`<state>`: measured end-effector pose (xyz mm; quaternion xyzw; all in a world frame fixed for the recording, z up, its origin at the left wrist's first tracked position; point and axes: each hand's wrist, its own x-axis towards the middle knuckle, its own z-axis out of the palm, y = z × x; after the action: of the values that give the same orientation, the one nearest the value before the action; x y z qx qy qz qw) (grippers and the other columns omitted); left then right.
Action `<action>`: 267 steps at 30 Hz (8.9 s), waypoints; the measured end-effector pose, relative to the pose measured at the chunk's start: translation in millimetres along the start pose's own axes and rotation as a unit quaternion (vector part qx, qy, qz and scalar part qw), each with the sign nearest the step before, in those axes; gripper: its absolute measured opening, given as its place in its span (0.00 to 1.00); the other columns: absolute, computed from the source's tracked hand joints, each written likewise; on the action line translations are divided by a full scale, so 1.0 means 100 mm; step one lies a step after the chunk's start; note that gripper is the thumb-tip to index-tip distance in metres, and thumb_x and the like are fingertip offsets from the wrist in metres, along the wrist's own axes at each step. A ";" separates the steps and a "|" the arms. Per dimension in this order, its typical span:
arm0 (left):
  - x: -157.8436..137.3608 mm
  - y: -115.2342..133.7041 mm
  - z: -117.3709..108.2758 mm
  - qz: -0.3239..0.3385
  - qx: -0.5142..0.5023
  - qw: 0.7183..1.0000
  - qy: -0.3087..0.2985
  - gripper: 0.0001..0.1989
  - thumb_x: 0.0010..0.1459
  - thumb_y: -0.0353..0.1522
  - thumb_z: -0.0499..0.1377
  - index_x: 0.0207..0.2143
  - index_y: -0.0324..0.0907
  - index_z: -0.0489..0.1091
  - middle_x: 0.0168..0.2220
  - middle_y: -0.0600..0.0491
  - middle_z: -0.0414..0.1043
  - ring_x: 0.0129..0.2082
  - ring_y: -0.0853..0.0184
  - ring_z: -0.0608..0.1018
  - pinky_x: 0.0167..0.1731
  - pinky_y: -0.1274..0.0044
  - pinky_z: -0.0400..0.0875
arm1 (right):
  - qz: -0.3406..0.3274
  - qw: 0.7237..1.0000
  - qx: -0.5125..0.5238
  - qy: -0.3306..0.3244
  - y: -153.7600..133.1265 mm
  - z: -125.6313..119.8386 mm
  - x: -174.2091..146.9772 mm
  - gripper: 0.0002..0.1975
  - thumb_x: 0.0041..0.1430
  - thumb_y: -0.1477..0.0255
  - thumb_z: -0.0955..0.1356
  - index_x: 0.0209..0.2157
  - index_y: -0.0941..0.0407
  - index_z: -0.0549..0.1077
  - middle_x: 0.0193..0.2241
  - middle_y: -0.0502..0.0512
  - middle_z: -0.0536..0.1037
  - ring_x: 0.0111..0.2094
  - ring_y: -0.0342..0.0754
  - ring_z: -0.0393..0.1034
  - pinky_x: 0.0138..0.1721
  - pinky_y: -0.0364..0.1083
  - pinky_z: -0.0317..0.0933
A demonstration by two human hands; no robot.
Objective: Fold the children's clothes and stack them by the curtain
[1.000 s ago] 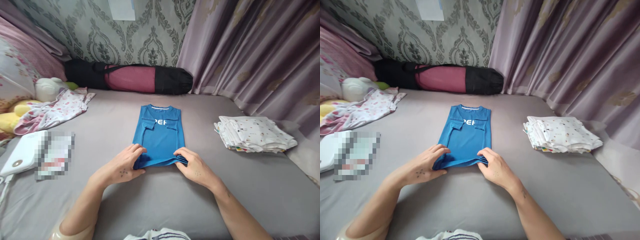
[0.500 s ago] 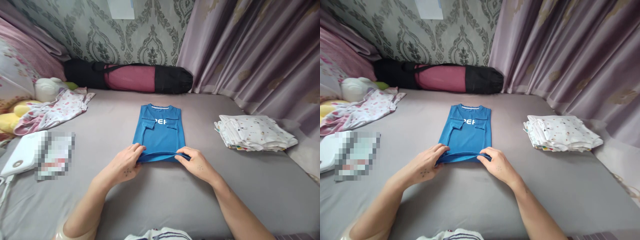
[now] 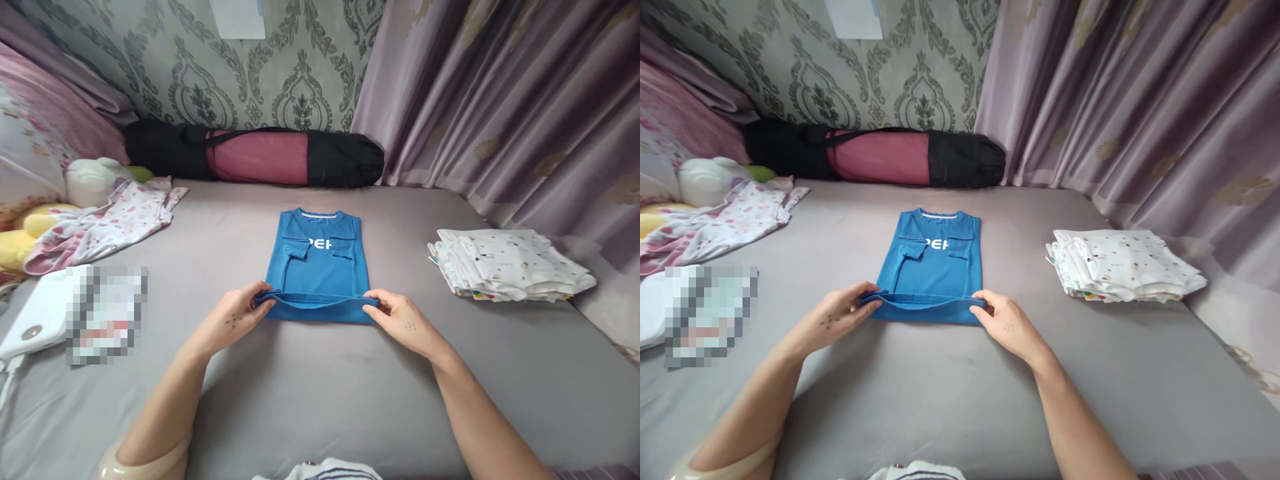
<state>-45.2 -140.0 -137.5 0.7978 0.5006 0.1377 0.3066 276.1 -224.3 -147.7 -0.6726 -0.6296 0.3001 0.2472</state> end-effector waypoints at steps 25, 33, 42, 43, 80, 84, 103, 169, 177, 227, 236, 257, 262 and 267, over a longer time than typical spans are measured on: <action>0.05 0.09 0.41 0.204 0.163 0.956 0.135 0.17 0.67 0.35 0.48 0.56 0.45 0.64 0.58 0.44 0.66 0.61 0.56 0.65 0.59 0.60 0.60 | -0.157 0.951 -0.236 0.125 -0.17 0.36 -0.04 0.19 0.69 0.68 0.57 0.56 0.56 0.68 0.56 0.62 0.71 0.57 0.55 0.64 0.57 0.55 0.59; -0.05 0.20 0.69 0.252 0.237 0.938 0.022 0.27 0.69 0.39 0.44 0.66 0.36 0.51 0.67 0.41 0.52 0.69 0.56 0.51 0.64 0.57 0.49 | -0.244 0.934 -0.256 -0.041 -0.38 0.57 -0.10 0.30 0.70 0.59 0.55 0.67 0.57 0.51 0.68 0.59 0.51 0.69 0.56 0.40 0.66 0.64 0.39; -0.05 0.18 0.73 0.216 0.238 0.947 -0.004 0.30 0.69 0.42 0.41 0.67 0.36 0.48 0.68 0.44 0.49 0.69 0.58 0.51 0.65 0.58 0.48 | -0.234 0.936 -0.253 -0.076 -0.33 0.61 -0.09 0.31 0.69 0.55 0.55 0.68 0.55 0.50 0.68 0.58 0.49 0.69 0.57 0.38 0.65 0.67 0.37; -0.05 0.18 0.73 0.216 0.238 0.947 -0.002 0.29 0.69 0.42 0.41 0.67 0.37 0.48 0.68 0.44 0.49 0.69 0.58 0.51 0.65 0.58 0.48 | -0.230 0.936 -0.253 -0.078 -0.33 0.61 -0.09 0.31 0.69 0.55 0.55 0.68 0.55 0.50 0.68 0.58 0.48 0.69 0.57 0.38 0.65 0.67 0.37; 0.13 -0.23 0.62 0.039 0.222 0.973 0.056 0.29 0.69 0.41 0.37 0.67 0.36 0.50 0.68 0.42 0.49 0.69 0.57 0.51 0.65 0.57 0.48 | -0.105 0.951 -0.291 0.006 -0.09 0.55 -0.08 0.30 0.70 0.62 0.53 0.68 0.62 0.48 0.68 0.61 0.46 0.69 0.52 0.39 0.67 0.59 0.43; 0.15 -0.28 0.52 0.012 0.213 0.974 0.069 0.27 0.69 0.39 0.38 0.65 0.36 0.53 0.67 0.41 0.52 0.68 0.56 0.52 0.64 0.57 0.49 | -0.106 0.954 -0.278 0.029 -0.05 0.52 -0.06 0.27 0.70 0.67 0.53 0.67 0.61 0.52 0.68 0.60 0.50 0.68 0.51 0.42 0.67 0.56 0.46; 0.13 -0.11 0.42 0.197 0.170 0.957 0.130 0.17 0.61 0.46 0.56 0.46 0.48 0.72 0.49 0.47 0.70 0.48 0.58 0.71 0.47 0.65 0.66 | -0.131 0.958 -0.222 0.127 0.16 0.38 0.02 0.25 0.61 0.79 0.57 0.58 0.54 0.67 0.61 0.58 0.66 0.60 0.52 0.62 0.60 0.55 0.61; -0.26 -0.03 -0.16 0.076 -0.178 0.981 -0.006 0.14 0.59 0.42 0.54 0.33 0.40 0.69 0.27 0.56 0.69 0.27 0.71 0.70 0.26 0.81 0.64 | -0.078 0.991 -0.061 -0.085 -0.25 -0.31 -0.26 0.14 0.62 0.66 0.62 0.42 0.54 0.77 0.32 0.50 0.80 0.32 0.47 0.74 0.35 0.43 0.65; 0.48 -0.10 0.12 -0.022 -0.231 0.959 0.162 0.12 0.53 0.40 0.55 0.33 0.40 0.70 0.28 0.54 0.73 0.29 0.66 0.74 0.30 0.77 0.67 | -0.019 0.998 -0.020 0.057 0.01 -0.15 0.47 0.14 0.57 0.63 0.65 0.36 0.57 0.77 0.32 0.54 0.80 0.34 0.49 0.72 0.36 0.44 0.63; 1.42 -0.06 0.48 -0.183 0.143 0.933 0.273 0.17 0.67 0.34 0.41 0.42 0.39 0.68 0.42 0.41 0.75 0.42 0.58 0.77 0.40 0.71 0.68 | 0.204 0.923 -0.260 0.199 -0.12 0.30 1.42 0.18 0.69 0.73 0.52 0.49 0.60 0.68 0.44 0.69 0.77 0.46 0.54 0.74 0.44 0.49 0.62; 1.32 0.08 0.34 -0.208 0.085 0.935 0.275 0.20 0.66 0.38 0.44 0.45 0.32 0.68 0.45 0.35 0.71 0.47 0.54 0.75 0.46 0.68 0.68 | 0.202 0.948 -0.184 0.162 -0.16 0.06 1.32 0.19 0.69 0.67 0.53 0.50 0.59 0.69 0.45 0.66 0.77 0.47 0.55 0.73 0.45 0.49 0.61; 1.18 0.30 0.92 -0.021 0.261 0.956 0.135 0.29 0.67 0.40 0.40 0.65 0.36 0.56 0.67 0.36 0.50 0.68 0.50 0.51 0.62 0.51 0.42 | -0.006 0.958 -0.265 0.109 -0.43 0.82 1.21 0.28 0.67 0.68 0.53 0.66 0.60 0.56 0.68 0.61 0.51 0.69 0.55 0.39 0.65 0.60 0.31; 1.20 0.34 0.89 -0.030 0.264 0.957 0.116 0.29 0.67 0.39 0.40 0.66 0.37 0.55 0.67 0.36 0.49 0.68 0.49 0.51 0.61 0.49 0.43 | -0.008 0.955 -0.278 0.108 -0.41 0.84 1.22 0.28 0.67 0.67 0.53 0.65 0.60 0.57 0.67 0.63 0.53 0.68 0.57 0.42 0.65 0.61 0.31; 1.21 0.36 0.84 -0.027 0.267 0.958 0.103 0.28 0.67 0.39 0.41 0.65 0.37 0.56 0.67 0.34 0.51 0.67 0.47 0.54 0.59 0.47 0.46 | -0.013 0.950 -0.293 0.110 -0.40 0.85 1.25 0.27 0.67 0.67 0.54 0.64 0.60 0.59 0.66 0.64 0.57 0.67 0.58 0.45 0.64 0.61 0.34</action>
<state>80.8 -73.8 -190.3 0.8185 0.5690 0.0726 0.0329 191.2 -100.8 -190.2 -0.7357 -0.6677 0.0235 0.1110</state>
